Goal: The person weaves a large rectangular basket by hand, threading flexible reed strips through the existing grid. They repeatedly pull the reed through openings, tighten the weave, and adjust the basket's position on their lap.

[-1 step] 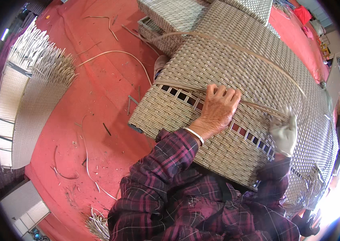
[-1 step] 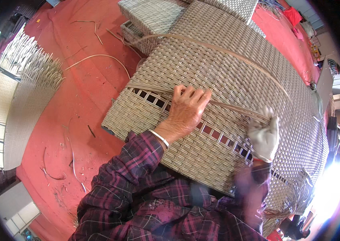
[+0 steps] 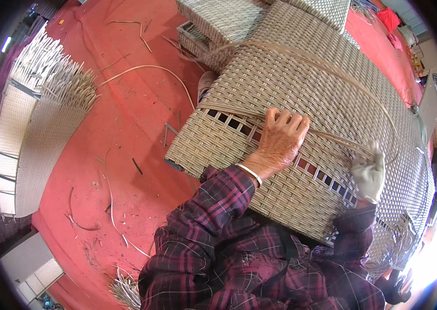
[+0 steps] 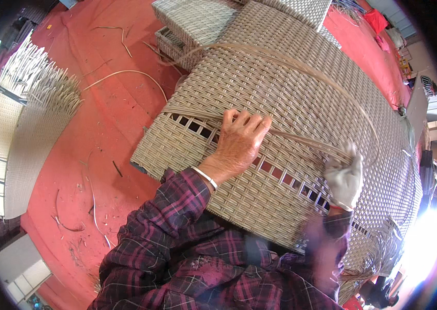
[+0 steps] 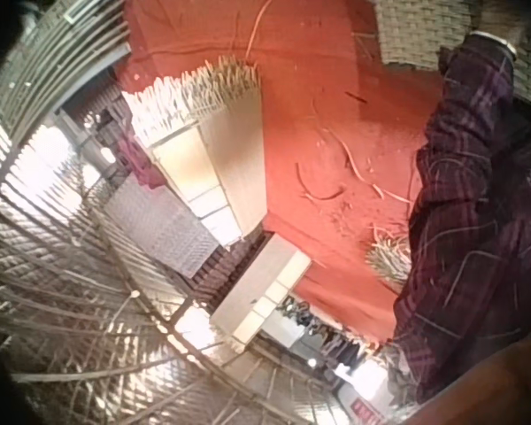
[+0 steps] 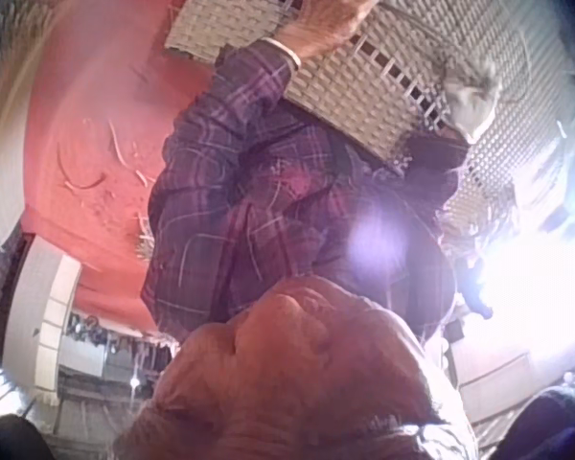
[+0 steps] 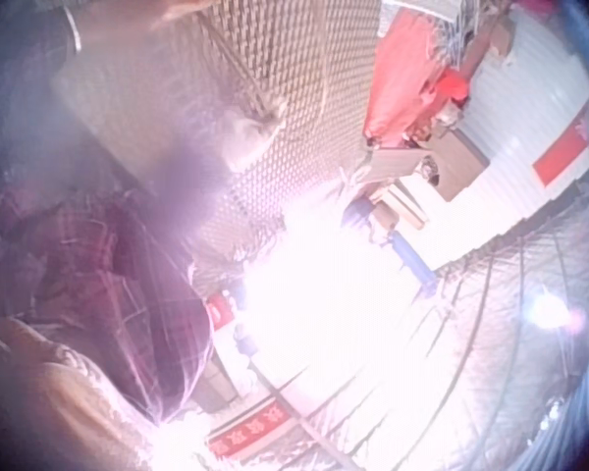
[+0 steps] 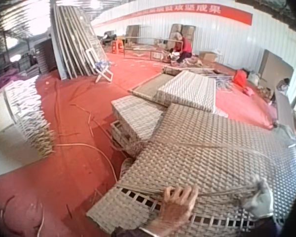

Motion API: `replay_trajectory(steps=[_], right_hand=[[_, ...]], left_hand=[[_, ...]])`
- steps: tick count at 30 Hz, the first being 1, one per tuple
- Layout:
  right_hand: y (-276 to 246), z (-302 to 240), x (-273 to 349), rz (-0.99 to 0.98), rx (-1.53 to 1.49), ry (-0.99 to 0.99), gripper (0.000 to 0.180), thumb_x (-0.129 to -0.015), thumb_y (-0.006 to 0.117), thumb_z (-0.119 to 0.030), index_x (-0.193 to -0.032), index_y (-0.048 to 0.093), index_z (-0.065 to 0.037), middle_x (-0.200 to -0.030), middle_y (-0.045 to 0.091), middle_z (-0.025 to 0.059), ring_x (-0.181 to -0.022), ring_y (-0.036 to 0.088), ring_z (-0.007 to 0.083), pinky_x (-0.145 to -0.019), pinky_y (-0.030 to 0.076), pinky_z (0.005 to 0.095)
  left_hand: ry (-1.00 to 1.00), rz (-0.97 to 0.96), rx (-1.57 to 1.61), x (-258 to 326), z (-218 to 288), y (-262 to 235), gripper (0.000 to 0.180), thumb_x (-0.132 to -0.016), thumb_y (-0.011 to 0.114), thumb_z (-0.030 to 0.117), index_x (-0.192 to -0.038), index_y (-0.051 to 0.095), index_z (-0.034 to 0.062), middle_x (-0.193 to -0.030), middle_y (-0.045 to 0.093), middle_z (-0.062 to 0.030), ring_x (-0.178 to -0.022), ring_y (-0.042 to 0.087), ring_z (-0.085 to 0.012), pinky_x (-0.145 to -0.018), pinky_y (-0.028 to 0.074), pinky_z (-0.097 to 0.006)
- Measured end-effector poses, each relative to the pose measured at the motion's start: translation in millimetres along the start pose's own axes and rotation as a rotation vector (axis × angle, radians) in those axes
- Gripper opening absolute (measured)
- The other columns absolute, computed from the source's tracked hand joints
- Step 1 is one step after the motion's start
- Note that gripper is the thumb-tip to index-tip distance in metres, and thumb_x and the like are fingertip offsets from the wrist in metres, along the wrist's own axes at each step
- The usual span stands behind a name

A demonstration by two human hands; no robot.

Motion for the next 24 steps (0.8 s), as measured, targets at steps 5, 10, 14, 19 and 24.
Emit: replay_trajectory(steps=[5,10,14,19,24], right_hand=[[-80.4,-76.3,-7.9,0.087,-0.102,-0.165,0.038,-0.101,0.051,-0.03,-0.13,0.054,-0.006,-0.123,0.066,0.0104,-0.106,0.066,0.0205,-0.079,0.053,0.0353],[-134.4,-91.2,-11.2,-0.044,-0.132,-0.293,0.044,-0.096,0.061,-0.018,-0.137,0.051,-0.004,-0.127,0.063,0.0129,-0.104,0.064,0.0205,-0.089,0.052,0.0385],[-137.4,-87.0,-15.9,-0.258,-0.169,-0.264,0.043,-0.097,0.059,-0.015,-0.138,0.05,-0.003,-0.13,0.062,0.0119,-0.11,0.063,0.02,-0.101,0.047,0.035],[-112.1,-73.7,-15.3,-0.226,-0.277,-0.201,0.033,-0.097,0.059,-0.015,-0.128,0.058,-0.003,-0.122,0.067,0.0091,-0.104,0.063,0.0196,-0.088,0.049,0.0281],[-27.3,-19.9,8.6,-0.61,-0.261,0.07,0.037,-0.098,0.06,-0.023,-0.128,0.056,-0.001,-0.115,0.067,0.0125,-0.089,0.061,0.0196,-0.084,0.049,0.033]], left_hand=[[0.058,-0.078,0.13,-3.2,2.2,0.7,0.016,-0.085,0.067,0.016,-0.099,0.064,0.0087,-0.087,0.06,-0.0023,-0.084,0.058,-0.0194,-0.087,0.038,-0.041],[0.053,-0.283,0.438,-7.0,13.8,-21.3,0.017,-0.082,0.075,0.025,-0.081,0.066,0.0106,-0.072,0.062,-0.0025,-0.07,0.062,-0.0199,-0.077,0.043,-0.038],[0.076,-0.327,0.657,-17.6,-21.2,-73.0,0.021,-0.085,0.072,0.027,-0.08,0.07,0.0074,-0.058,0.059,-0.01,-0.054,0.059,-0.0214,-0.057,0.044,-0.034],[-0.236,-0.524,0.524,-12.3,-117.1,-150.1,0.014,-0.09,0.067,0.014,-0.083,0.067,0.0018,-0.07,0.062,-0.0021,-0.066,0.057,-0.0117,-0.058,0.044,-0.029],[-0.583,-0.417,0.378,42.0,-180.7,-213.8,0.024,-0.093,0.066,0.021,-0.077,0.063,0.0038,-0.071,0.056,0.0014,-0.064,0.048,-0.0063,-0.058,0.038,-0.023]])
Point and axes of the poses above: each hand's wrist, its own x-axis away from the middle knuckle, its own y-axis out of the palm, z = x × y, the point moved 5 cm from there along -x, towards the middle knuckle
